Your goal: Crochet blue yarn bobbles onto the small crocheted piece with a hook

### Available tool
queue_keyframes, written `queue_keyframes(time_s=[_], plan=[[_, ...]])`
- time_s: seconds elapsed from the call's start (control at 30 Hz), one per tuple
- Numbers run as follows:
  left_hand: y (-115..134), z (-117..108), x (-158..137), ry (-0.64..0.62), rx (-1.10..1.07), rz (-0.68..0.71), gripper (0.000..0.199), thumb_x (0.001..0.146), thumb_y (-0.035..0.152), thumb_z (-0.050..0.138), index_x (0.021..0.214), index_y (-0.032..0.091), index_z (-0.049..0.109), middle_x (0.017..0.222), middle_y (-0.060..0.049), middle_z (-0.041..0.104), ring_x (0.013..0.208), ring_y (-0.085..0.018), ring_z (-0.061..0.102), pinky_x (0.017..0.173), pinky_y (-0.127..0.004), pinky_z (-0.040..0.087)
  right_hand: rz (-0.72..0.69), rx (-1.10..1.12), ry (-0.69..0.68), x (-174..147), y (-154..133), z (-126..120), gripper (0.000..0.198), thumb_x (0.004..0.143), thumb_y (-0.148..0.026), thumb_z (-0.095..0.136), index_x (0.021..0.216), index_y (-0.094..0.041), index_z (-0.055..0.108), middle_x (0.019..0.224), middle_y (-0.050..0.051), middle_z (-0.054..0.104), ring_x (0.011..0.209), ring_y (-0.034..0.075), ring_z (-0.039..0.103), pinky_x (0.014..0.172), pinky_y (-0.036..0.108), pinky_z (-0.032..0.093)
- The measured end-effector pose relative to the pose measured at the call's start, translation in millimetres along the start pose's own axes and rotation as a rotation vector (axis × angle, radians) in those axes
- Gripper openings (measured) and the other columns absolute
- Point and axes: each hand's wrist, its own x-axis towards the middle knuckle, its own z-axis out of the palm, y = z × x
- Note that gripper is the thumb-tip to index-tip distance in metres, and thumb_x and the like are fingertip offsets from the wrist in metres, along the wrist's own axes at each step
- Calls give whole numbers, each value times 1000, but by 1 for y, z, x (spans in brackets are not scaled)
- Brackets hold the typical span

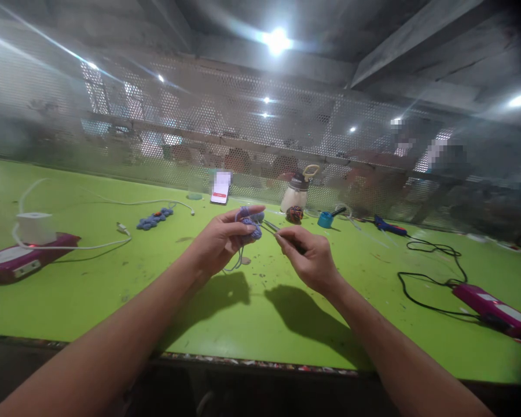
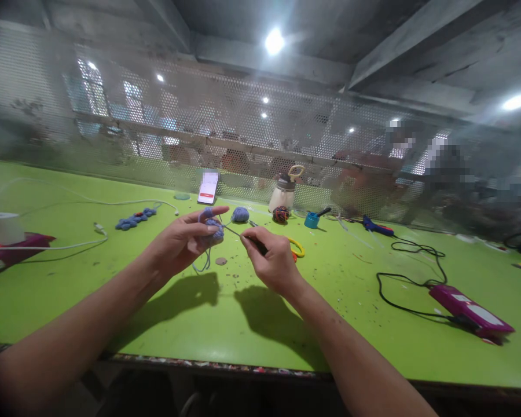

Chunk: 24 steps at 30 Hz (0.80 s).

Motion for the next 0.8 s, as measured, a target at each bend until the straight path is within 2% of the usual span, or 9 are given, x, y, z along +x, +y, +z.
queue_keyframes(time_s=[0.17,0.27,0.37,0.43,0.5,0.6,0.67,0.73,0.8], plan=[[1,-2,2,15,-2,1,34,64,2,71,96,12,74,71,0,64,62,-8,56,67,-22,47,68,83,-16,1,-1,-2,11,90,-25,60,87,-16,66,69,2,61,60,13,52,56,28,41],[0,-6,5,30,32,-1,26,64,2,71,88,12,75,69,-1,65,63,-9,57,68,-24,46,230,284,-62,1,-3,0,15,88,-30,63,85,-16,66,61,-1,57,50,10,45,46,25,35],[-4,-10,8,31,74,-20,11,64,2,70,68,13,69,66,0,62,64,-9,57,70,-23,46,407,523,-119,0,-4,4,20,83,-36,68,82,-16,65,54,-4,53,39,6,37,37,22,27],[-9,-11,9,23,98,-57,13,64,3,69,57,13,62,63,1,59,63,-8,56,68,-23,45,489,636,-119,0,-2,8,24,79,-38,71,80,-16,64,51,-4,53,37,5,36,35,20,24],[-14,-10,10,12,132,-87,14,63,3,69,58,12,60,65,-2,61,63,-9,57,67,-24,45,565,686,-86,-1,2,13,27,77,-41,73,78,-16,63,50,-5,53,34,4,35,33,19,22],[-20,-7,8,-10,178,-150,17,60,2,72,71,12,62,64,-2,61,61,-13,59,62,-26,44,615,682,-48,0,7,18,29,76,-43,72,77,-16,63,51,-5,55,33,4,37,32,18,23],[-21,-6,6,-28,204,-170,43,60,1,74,99,13,64,67,-1,62,62,-14,60,61,-27,43,606,649,-20,-1,7,20,25,77,-40,71,81,-16,64,49,-6,54,33,4,36,32,18,25],[-20,-8,6,-63,312,-153,76,61,3,75,132,16,50,68,1,63,63,-14,59,61,-27,43,601,625,-79,-1,7,21,29,77,-34,70,100,-16,68,48,-8,54,32,4,37,32,18,26],[-19,-11,6,-100,406,-114,97,62,3,75,147,20,32,66,2,62,63,-15,59,62,-27,43,597,630,-166,-2,6,23,30,79,-31,67,105,-17,71,47,-9,52,33,4,38,34,18,28]])
